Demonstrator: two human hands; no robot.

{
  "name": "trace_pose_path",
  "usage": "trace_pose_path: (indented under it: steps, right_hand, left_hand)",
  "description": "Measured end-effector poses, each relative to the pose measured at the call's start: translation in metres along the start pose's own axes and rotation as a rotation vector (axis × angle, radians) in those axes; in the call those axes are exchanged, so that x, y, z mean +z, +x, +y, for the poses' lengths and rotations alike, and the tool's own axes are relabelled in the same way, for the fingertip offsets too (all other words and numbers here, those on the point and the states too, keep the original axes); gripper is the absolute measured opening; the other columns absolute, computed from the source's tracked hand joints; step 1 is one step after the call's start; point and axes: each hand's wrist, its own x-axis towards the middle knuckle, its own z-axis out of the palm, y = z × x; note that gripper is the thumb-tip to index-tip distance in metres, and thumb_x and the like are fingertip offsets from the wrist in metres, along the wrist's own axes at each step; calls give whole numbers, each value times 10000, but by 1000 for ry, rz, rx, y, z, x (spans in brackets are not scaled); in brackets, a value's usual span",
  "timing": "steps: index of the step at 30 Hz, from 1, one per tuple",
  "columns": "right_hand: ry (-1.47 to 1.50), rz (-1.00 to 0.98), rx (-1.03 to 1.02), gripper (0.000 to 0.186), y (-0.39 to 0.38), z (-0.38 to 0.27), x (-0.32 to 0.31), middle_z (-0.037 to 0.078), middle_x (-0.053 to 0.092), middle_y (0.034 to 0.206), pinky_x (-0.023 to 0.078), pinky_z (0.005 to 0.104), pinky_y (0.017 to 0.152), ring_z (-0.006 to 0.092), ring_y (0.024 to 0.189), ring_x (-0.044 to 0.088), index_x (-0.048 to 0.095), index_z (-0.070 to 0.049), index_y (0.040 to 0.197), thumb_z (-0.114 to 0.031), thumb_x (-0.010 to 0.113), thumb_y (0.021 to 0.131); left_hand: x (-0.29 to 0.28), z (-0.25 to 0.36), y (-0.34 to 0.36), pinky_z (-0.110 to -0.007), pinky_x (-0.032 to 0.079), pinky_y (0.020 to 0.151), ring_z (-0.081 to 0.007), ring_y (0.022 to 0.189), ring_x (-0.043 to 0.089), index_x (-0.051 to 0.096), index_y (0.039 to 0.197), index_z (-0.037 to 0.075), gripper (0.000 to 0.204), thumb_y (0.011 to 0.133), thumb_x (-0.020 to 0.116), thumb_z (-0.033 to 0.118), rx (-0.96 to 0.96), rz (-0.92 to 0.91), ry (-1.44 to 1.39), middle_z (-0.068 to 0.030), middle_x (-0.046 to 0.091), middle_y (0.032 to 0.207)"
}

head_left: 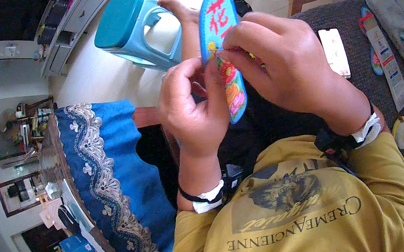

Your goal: The person is embroidering a floral design onto a blue shoe insole using a needle and yellow thread. They repeatedly insert the needle into the insole and pull the thread through to create the pattern.

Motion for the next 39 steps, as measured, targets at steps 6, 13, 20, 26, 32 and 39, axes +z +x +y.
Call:
trace_pose_path:
  steps: [6, 13, 20, 26, 32, 39]
  right_hand:
    - [161, -9, -42, 52, 4, 10, -3, 71, 542, 690, 447, 279, 525, 189, 589, 559, 581, -25, 791, -48, 614, 758]
    - [1168, -129, 769, 163, -7, 57, 14, 26, 626, 733, 467, 217, 579, 87, 656, 582, 627, -15, 860, -157, 549, 846]
    - [1703, -129, 628, 431, -10, 29, 27, 101, 586, 1039, 504, 322, 760, 171, 876, 597, 491, -24, 1150, -196, 638, 783]
    - [1929, -14, 747, 486, -22, 33, 46, 69, 551, 1120, 443, 308, 863, 136, 988, 542, 416, -67, 1274, -235, 548, 836]
    - [2158, 159, 796, 176, -6, 36, 35, 130, 595, 934, 443, 250, 565, 132, 587, 524, 491, -40, 992, -165, 394, 915]
    - [1719, 272, 915, 150, -21, 95, 19, -31, 395, 596, 273, 193, 436, 70, 467, 313, 468, -92, 744, -174, 484, 869]
  left_hand:
    - [1, -9, -6, -218, 413, 508, -109, 576, 535, 588, 846, 2, 111, 783, 647, 72, -116, -30, -171, -70, 580, 711]
    - [-5, 0, -3, -178, 424, 669, -48, 733, 532, 545, 906, -18, 95, 843, 578, 44, -428, -121, -722, -32, 589, 814]
    - [-3, -3, -2, -186, 430, 672, -52, 718, 534, 560, 906, -21, 107, 841, 586, 60, -532, -205, -744, -24, 592, 796]
    - [1, -19, -13, -311, 429, 841, -173, 901, 563, 541, 1029, -1, 174, 861, 518, 40, -531, -248, -844, -100, 597, 994]
    - [-21, -34, -24, -316, 417, 776, -222, 897, 452, 483, 1076, 27, 291, 911, 419, 258, -544, -166, -1157, -116, 501, 991]
    - [-62, -57, 3, -243, 341, 500, -135, 568, 373, 425, 922, 4, 161, 840, 505, 118, -492, -140, -1466, -59, 395, 721]
